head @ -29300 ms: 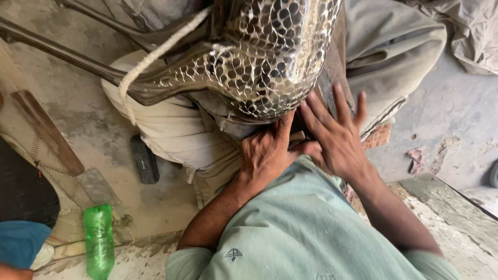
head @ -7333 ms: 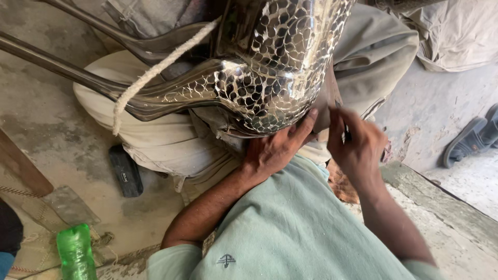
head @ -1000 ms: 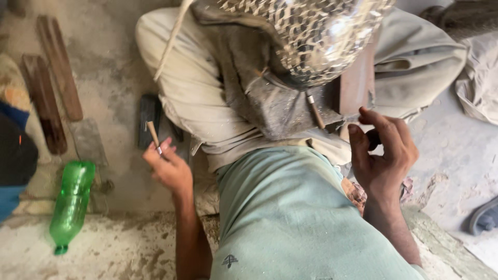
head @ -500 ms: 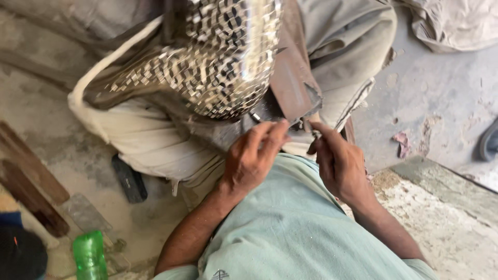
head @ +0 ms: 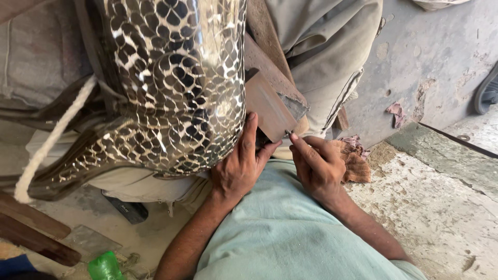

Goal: The person sits on the floor and uses a wooden mallet to strike a chisel held against a silver-colored metal table base. They repeatedly tap the chisel to shape the metal, then switch to using a small metal file to smooth the surface. The person alternates between hammering and filing while adjusting the chisel position.

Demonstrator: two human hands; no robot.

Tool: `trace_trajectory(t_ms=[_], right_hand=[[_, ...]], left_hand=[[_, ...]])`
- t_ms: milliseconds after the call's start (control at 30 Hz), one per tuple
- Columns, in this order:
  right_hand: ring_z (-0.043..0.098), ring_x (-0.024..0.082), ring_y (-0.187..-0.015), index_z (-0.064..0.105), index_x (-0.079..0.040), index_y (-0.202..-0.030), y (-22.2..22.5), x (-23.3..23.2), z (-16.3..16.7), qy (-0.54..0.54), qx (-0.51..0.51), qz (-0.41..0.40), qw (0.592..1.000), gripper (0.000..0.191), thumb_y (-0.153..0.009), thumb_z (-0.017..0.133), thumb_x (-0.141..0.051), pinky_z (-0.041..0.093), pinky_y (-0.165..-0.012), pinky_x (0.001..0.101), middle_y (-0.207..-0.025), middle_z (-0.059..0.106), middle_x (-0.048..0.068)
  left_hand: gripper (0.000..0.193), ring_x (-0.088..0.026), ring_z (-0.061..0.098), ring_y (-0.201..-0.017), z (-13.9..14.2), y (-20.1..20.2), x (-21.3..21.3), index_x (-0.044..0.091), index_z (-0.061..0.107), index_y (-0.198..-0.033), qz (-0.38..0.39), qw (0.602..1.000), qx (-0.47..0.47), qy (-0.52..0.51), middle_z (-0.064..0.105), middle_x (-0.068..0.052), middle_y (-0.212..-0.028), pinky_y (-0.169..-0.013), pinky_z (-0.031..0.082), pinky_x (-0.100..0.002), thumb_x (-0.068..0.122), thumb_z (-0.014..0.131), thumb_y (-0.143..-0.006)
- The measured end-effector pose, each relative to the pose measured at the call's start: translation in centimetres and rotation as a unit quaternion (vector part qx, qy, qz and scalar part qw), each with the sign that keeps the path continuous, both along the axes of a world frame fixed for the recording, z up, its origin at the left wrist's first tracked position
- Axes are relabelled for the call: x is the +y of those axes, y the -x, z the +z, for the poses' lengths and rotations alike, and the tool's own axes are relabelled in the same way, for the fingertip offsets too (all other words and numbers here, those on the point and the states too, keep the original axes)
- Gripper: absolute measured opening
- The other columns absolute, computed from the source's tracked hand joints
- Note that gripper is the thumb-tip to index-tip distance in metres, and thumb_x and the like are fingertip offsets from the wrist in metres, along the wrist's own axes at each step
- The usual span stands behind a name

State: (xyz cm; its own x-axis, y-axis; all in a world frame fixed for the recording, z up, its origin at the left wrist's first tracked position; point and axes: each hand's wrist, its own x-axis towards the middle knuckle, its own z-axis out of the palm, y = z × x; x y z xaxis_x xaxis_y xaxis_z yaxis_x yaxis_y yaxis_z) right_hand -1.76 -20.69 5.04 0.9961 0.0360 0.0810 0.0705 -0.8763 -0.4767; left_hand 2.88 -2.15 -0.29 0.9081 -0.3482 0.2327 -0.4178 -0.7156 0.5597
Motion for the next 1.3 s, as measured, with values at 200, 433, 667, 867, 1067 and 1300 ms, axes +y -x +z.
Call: trace_trajectory(t_ms=[200,433,667,867,1067,1300], right_hand=[[0.068,0.018,-0.08,0.071,-0.006,-0.129,0.1,-0.1,0.8,0.057,0.021,0.027,0.998,0.04,-0.091,0.076,0.006,0.057,-0.067,0.034,-0.1,0.069,0.009],[0.067,0.014,-0.076,0.067,-0.009,-0.129,-1.3,0.1,2.3,0.03,0.083,0.005,0.996,0.038,-0.094,0.076,0.002,0.055,-0.059,0.0285,-0.101,0.059,0.013],[0.05,0.015,-0.057,0.072,-0.013,-0.124,-1.2,0.4,1.8,0.06,0.051,-0.009,0.997,0.039,-0.087,0.079,-0.003,0.044,-0.049,0.0321,-0.079,0.049,0.005],[0.053,0.015,-0.053,0.076,-0.013,-0.116,-4.2,1.0,1.4,0.025,0.013,-0.008,1.0,0.033,-0.085,0.079,-0.002,0.045,-0.047,0.0333,-0.072,0.051,0.006],[0.057,0.02,-0.057,0.075,-0.013,-0.118,-6.3,2.2,1.6,-0.019,-0.003,0.0,1.0,0.034,-0.085,0.076,-0.001,0.049,-0.05,0.0347,-0.077,0.054,0.009],[0.055,0.02,-0.054,0.073,-0.014,-0.128,-7.0,2.9,3.8,-0.01,0.015,0.016,1.0,0.042,-0.087,0.076,-0.004,0.048,-0.047,0.0376,-0.075,0.053,0.01]], left_hand=[[0.085,-0.028,0.07,-0.11,-1.2,0.7,0.3,-0.008,0.042,-0.147,-0.014,0.999,0.04,0.033,0.067,-0.019,-0.124,-0.094,0.058,-0.039,0.047,0.082,-0.095],[0.085,-0.022,0.069,-0.099,-1.9,1.7,0.2,-0.012,0.046,-0.147,-0.027,0.993,0.101,0.059,0.067,-0.015,-0.114,-0.085,0.058,-0.034,0.045,0.086,-0.097],[0.089,-0.043,0.058,-0.131,-0.9,0.2,0.1,-0.011,0.042,-0.15,-0.018,0.998,0.053,0.02,0.055,-0.033,-0.142,-0.11,0.048,-0.048,0.047,0.08,-0.094],[0.091,-0.042,0.058,-0.132,-0.3,-0.9,-0.3,-0.005,0.038,-0.154,0.014,0.997,0.047,0.057,0.055,-0.03,-0.143,-0.112,0.047,-0.048,0.046,0.079,-0.091],[0.093,-0.044,0.058,-0.131,-0.5,-0.9,-0.2,-0.003,0.035,-0.156,0.016,0.997,0.035,0.066,0.056,-0.031,-0.142,-0.111,0.046,-0.048,0.044,0.08,-0.089],[0.097,-0.046,0.057,-0.131,-0.1,-1.7,-0.4,-0.002,0.032,-0.158,0.026,0.994,0.055,0.092,0.054,-0.035,-0.142,-0.109,0.047,-0.048,0.043,0.08,-0.087]])
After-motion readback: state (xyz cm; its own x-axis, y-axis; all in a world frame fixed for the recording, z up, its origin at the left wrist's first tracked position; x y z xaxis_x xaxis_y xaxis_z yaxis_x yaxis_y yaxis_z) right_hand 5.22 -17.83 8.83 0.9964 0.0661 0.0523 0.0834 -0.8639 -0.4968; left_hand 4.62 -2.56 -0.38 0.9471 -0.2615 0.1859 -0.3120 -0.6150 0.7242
